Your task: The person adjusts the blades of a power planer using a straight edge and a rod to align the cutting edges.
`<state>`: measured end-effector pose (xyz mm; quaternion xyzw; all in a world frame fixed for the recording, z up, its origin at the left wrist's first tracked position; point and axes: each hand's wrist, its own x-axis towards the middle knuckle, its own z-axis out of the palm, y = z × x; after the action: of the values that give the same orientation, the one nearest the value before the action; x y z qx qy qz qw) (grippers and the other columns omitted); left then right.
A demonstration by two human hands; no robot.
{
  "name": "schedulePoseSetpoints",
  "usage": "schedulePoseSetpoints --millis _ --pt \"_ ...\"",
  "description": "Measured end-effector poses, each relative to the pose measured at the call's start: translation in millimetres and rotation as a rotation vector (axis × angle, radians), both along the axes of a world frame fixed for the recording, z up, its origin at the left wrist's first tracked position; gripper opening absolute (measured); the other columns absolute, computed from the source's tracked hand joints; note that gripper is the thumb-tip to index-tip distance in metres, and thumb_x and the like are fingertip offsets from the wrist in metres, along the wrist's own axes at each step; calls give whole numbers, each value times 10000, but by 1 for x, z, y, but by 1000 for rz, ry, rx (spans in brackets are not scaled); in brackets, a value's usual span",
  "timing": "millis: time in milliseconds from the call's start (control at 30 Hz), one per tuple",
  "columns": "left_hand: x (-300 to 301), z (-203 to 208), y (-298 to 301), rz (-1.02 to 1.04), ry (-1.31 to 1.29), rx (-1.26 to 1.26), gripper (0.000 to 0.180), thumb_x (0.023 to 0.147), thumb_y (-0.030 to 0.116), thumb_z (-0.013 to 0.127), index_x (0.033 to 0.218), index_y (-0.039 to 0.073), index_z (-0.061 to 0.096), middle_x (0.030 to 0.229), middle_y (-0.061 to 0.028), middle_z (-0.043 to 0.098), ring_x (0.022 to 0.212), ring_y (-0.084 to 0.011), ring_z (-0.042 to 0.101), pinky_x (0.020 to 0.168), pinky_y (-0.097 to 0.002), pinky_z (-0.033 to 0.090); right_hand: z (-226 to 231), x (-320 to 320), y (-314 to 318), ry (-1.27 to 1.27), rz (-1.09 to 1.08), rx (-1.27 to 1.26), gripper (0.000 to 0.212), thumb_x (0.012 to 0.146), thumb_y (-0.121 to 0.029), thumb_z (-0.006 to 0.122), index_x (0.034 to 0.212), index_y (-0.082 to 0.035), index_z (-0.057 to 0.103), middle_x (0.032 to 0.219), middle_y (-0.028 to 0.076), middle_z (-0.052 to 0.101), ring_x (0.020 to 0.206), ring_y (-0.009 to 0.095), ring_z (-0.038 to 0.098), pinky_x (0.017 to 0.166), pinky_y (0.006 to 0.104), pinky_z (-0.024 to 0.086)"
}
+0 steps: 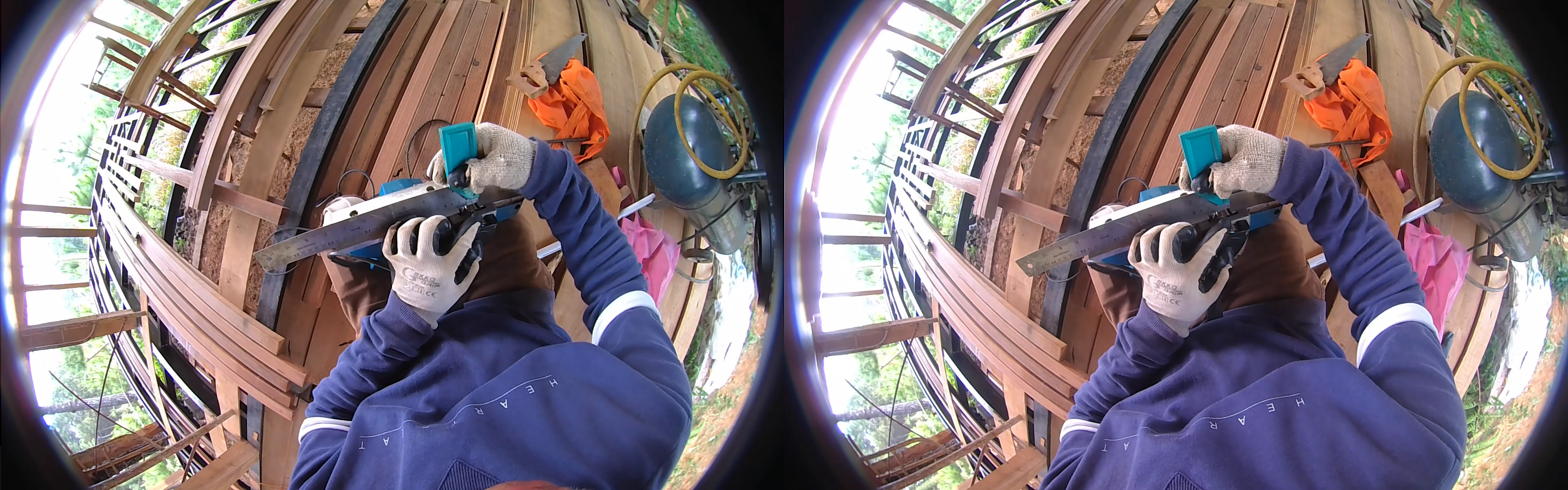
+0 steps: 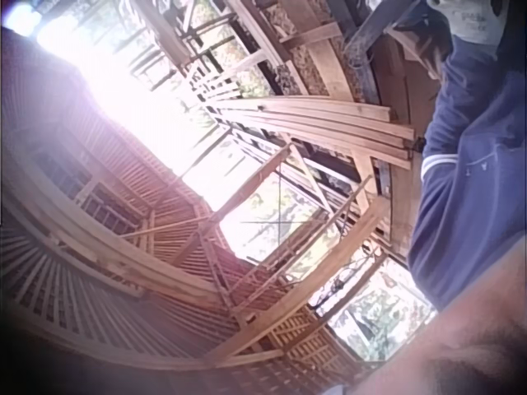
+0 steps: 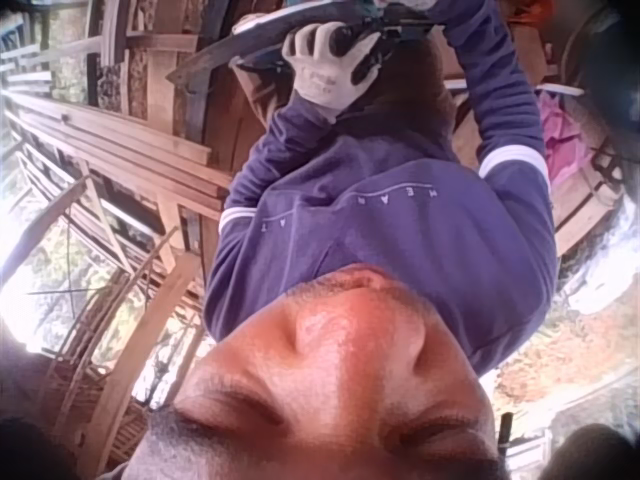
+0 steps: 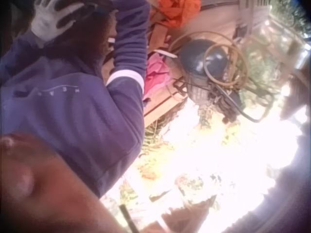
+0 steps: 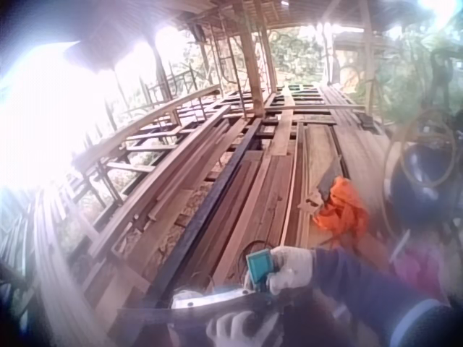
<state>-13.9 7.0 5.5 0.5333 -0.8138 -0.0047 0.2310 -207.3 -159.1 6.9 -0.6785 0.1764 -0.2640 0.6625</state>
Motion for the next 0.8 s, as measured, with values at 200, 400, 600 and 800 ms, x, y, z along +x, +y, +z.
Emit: schedulePoseSetpoints --millis 200,400,600,800 --pt "-1 1 0 2 -3 -3 556 683 375 780 1230 340 685 1233 -71 474 1232 -322 396 1069 -570 247 1 -1 0 52 -15 34 327 788 -80 626 1099 -42 719 999 44 716 814 96 628 764 268 537" --pt "-1 0 0 7 -2 -1 562 682 378 783 1235 345 682 1235 -71 473 1232 -324 398 1071 -575 247 0 -5 -4 60 65 63 370 893 -286 731 1131 -10 666 1101 117 694 1081 224 631 988 394 481" --pt "-1 -1 0 7 -1 -5 569 674 376 787 1232 338 683 1235 -69 473 1230 -326 403 1068 -575 253 -1 -4 -3 27 50 89 404 882 -312 743 1132 -3 668 1094 113 695 1072 218 634 989 388 479" --pt "0 -1 0 6 17 -15 564 671 371 788 1225 337 686 1235 -65 475 1222 -327 409 1059 -572 260 -2 -2 -4 30 58 80 451 862 -368 764 1111 -4 671 1094 123 694 1068 216 634 979 383 480"
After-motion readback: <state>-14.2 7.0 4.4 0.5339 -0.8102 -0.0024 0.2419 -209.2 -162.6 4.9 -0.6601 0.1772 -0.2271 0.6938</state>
